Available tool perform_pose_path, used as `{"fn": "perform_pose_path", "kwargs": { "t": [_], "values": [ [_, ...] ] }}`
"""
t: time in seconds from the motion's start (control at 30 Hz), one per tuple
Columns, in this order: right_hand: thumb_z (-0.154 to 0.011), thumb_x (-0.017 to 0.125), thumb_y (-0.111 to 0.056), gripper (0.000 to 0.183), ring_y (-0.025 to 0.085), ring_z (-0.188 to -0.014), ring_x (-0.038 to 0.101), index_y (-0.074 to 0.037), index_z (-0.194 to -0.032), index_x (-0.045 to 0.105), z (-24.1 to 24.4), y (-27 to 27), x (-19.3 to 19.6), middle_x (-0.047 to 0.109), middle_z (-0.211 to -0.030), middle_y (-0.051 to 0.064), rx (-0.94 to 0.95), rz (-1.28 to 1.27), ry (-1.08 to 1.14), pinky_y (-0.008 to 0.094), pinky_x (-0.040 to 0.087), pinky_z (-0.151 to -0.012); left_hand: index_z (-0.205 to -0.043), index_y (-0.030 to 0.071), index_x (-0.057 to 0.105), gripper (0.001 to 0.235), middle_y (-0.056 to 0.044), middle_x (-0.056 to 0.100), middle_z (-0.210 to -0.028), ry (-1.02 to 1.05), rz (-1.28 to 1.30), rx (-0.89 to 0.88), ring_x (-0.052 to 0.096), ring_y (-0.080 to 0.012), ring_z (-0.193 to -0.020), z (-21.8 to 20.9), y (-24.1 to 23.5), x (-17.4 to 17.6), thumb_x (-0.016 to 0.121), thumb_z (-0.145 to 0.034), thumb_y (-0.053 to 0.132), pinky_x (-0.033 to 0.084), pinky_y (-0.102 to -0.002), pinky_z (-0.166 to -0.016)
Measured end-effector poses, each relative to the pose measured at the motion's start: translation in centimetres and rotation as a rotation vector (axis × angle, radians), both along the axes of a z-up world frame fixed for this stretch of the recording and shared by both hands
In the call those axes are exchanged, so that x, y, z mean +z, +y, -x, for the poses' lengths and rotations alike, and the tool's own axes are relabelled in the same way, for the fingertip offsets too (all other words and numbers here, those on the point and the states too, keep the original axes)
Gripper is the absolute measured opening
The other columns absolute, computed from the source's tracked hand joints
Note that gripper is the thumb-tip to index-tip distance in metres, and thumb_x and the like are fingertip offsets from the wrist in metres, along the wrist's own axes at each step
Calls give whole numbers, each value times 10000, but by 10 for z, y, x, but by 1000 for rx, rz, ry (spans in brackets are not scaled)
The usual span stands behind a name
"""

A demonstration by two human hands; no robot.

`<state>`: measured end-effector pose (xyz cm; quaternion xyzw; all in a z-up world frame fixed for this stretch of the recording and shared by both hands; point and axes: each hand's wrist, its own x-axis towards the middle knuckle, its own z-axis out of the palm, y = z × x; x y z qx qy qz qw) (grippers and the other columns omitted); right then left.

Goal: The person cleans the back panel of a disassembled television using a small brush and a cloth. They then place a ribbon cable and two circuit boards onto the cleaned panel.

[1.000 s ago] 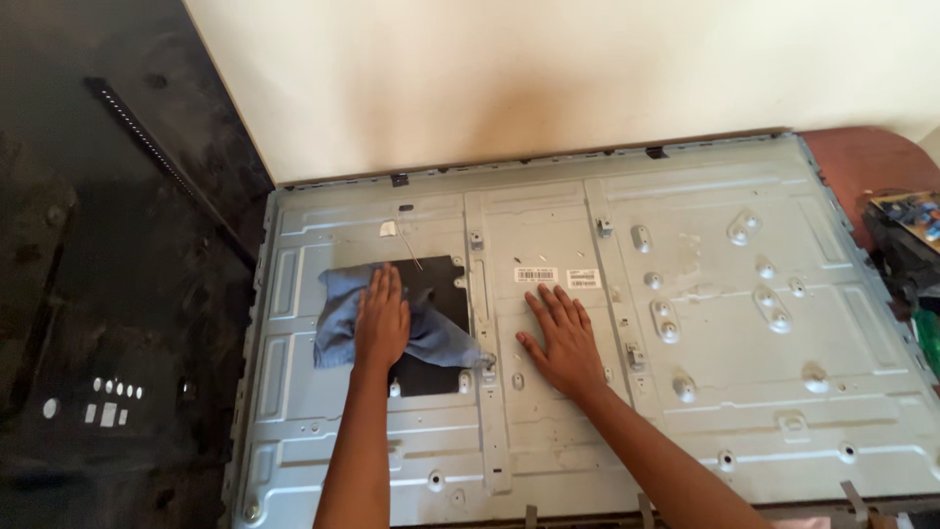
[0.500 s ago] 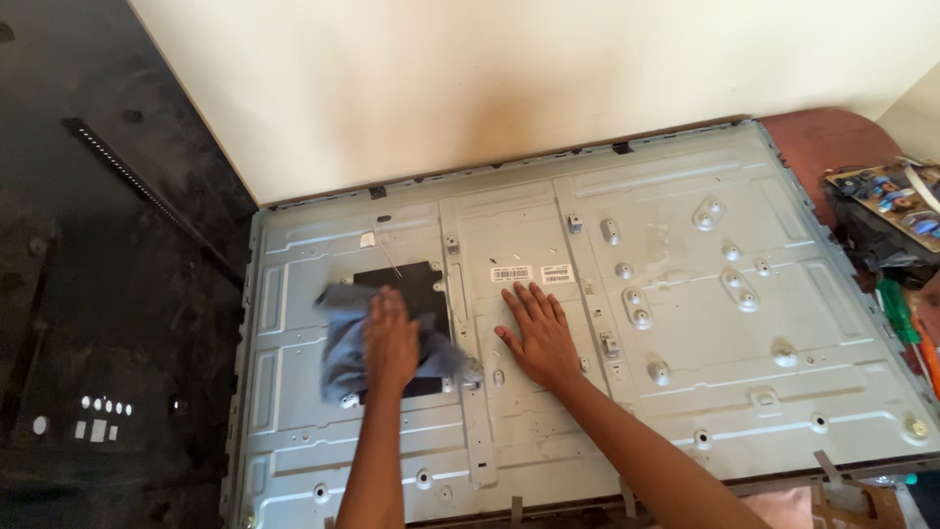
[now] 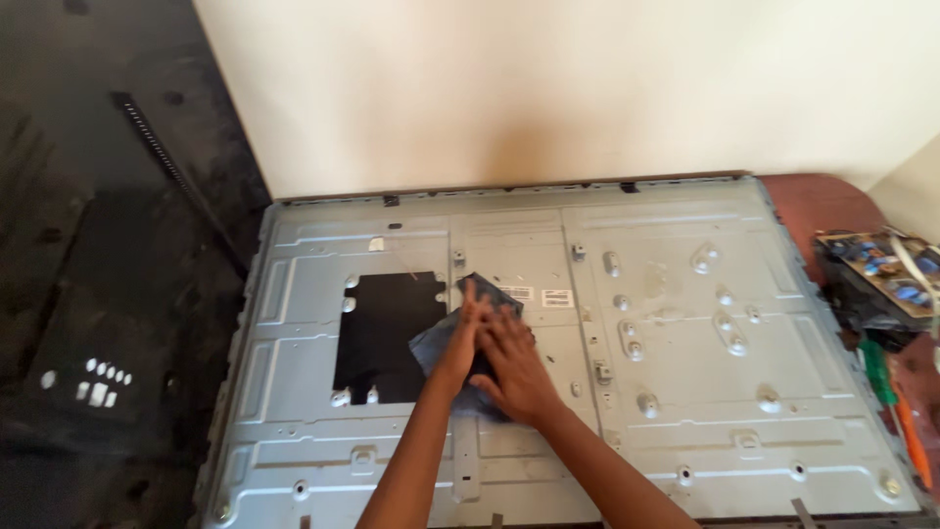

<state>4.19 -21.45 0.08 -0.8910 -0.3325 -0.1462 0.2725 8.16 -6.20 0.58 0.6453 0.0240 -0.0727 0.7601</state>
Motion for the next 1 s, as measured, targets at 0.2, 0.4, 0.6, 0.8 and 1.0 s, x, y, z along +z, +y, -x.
{"fn": "perform_pose_path", "kwargs": {
  "t": [0.2,0.4,0.6,0.8,1.0],
  "values": [
    [-986,385,-641,717,351,-1562,106,-225,-1569,381,-30,26,-19,193,-1691,108,11,253,188,553,52,-1234,-1596,140,355,669,-154,364,-1662,-389,-940,364,324,-387,-1547,60,16,-12,418,-1042,510,256,-494,-1259],
    [-996,434,-561,672,435,-1533,157,-172,-1544,440,-80,23,-40,270,-1645,198,-400,155,43,596,78,-1224,-1580,79,345,700,-202,198,-1667,-403,-1267,60,164,-387,-1535,104,-15,-6,567,-986,374,148,-556,-1212],
    [-988,530,-417,663,527,-1503,247,3,-1500,494,-90,12,-60,382,-1590,277,-686,353,-58,602,149,-1243,-1556,87,373,663,-201,207,-1666,-430,-1291,128,172,-395,-1537,104,-17,5,582,-980,338,169,-557,-1211],
    [-948,570,-356,616,525,-1490,258,-85,-1498,520,-139,16,-62,381,-1610,255,-606,172,-96,622,192,-1212,-1541,90,394,650,-189,225,-1664,-392,-1253,107,182,-399,-1533,100,-17,3,588,-966,322,170,-565,-1206],
    [-961,561,-443,638,492,-1474,269,-92,-1493,529,-229,43,-49,391,-1585,226,-542,38,-71,591,179,-1201,-1532,83,413,662,-186,234,-1662,-352,-1229,58,167,-405,-1535,96,-14,0,608,-948,326,154,-580,-1196]
  ]
}}
